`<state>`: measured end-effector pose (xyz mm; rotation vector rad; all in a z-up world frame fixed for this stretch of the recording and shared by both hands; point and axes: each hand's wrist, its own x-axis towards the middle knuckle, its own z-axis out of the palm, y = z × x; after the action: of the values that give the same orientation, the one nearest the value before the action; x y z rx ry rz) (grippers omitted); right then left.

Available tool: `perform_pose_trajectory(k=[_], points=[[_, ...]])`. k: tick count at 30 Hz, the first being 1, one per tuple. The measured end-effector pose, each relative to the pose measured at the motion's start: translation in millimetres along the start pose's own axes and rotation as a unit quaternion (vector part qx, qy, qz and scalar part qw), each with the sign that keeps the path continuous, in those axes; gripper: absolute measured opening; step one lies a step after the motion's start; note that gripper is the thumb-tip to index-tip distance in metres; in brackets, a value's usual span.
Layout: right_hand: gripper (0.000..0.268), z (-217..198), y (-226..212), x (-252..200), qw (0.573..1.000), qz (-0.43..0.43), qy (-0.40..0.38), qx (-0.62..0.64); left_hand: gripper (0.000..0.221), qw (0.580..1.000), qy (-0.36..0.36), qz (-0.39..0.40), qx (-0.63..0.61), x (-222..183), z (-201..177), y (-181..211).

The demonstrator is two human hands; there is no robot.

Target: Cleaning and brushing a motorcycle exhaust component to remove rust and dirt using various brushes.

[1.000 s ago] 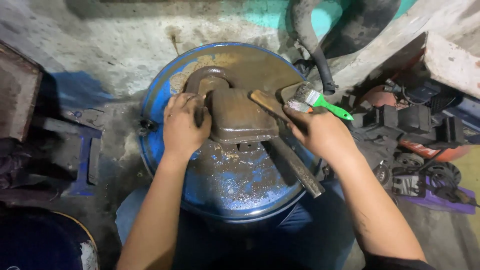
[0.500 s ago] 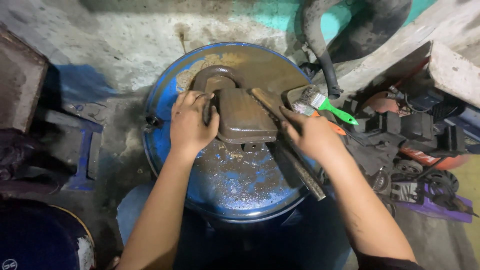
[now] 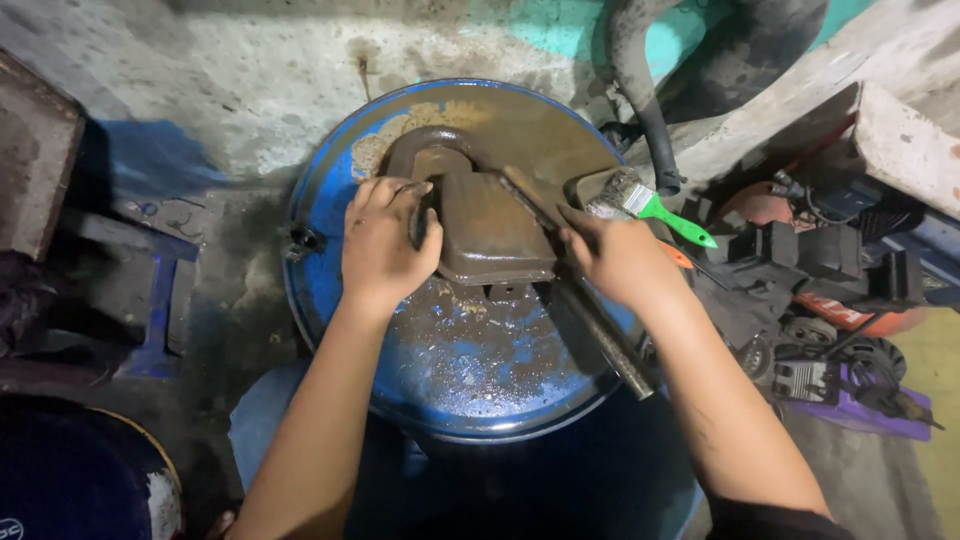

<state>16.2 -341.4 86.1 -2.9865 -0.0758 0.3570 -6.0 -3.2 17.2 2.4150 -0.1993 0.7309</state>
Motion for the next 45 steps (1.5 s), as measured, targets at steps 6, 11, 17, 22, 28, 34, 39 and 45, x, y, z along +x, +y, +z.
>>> perform_pose_trajectory(k=[6,11,17,22,28,34,39,45], points=[[0.048,-33,-50,-48,0.999,-0.022,-0.019,0.032,0.033,1.0,0.003,0.004,-0.01,3,-7,6],[0.051,-35,-28,-67,0.999,0.009,-0.035,0.025,0.031,1.0,0.003,0.004,-0.028,5,-16,12],[0.049,7,-1,2,0.999,0.011,-0.012,0.033,0.032,1.0,0.003,0.001,-0.003,0,-8,7],[0.049,-11,-44,-14,1.0,-0.011,-0.009,0.009,0.03,1.0,0.009,0.0,0.006,1,-4,6],[0.055,-57,-71,-83,0.998,0.002,-0.057,0.03,0.03,1.0,-0.003,0.008,-0.022,4,-16,11],[0.057,2,-4,-5,0.999,0.043,-0.018,-0.021,0.029,1.0,0.013,0.023,0.005,2,-6,5],[0.058,-21,-53,-18,1.0,0.013,-0.022,0.009,0.03,0.999,0.009,0.023,0.032,1,4,-2],[0.059,-49,-109,-78,0.998,-0.016,-0.061,0.0,0.029,0.996,0.063,0.041,-0.038,1,-3,-4]])
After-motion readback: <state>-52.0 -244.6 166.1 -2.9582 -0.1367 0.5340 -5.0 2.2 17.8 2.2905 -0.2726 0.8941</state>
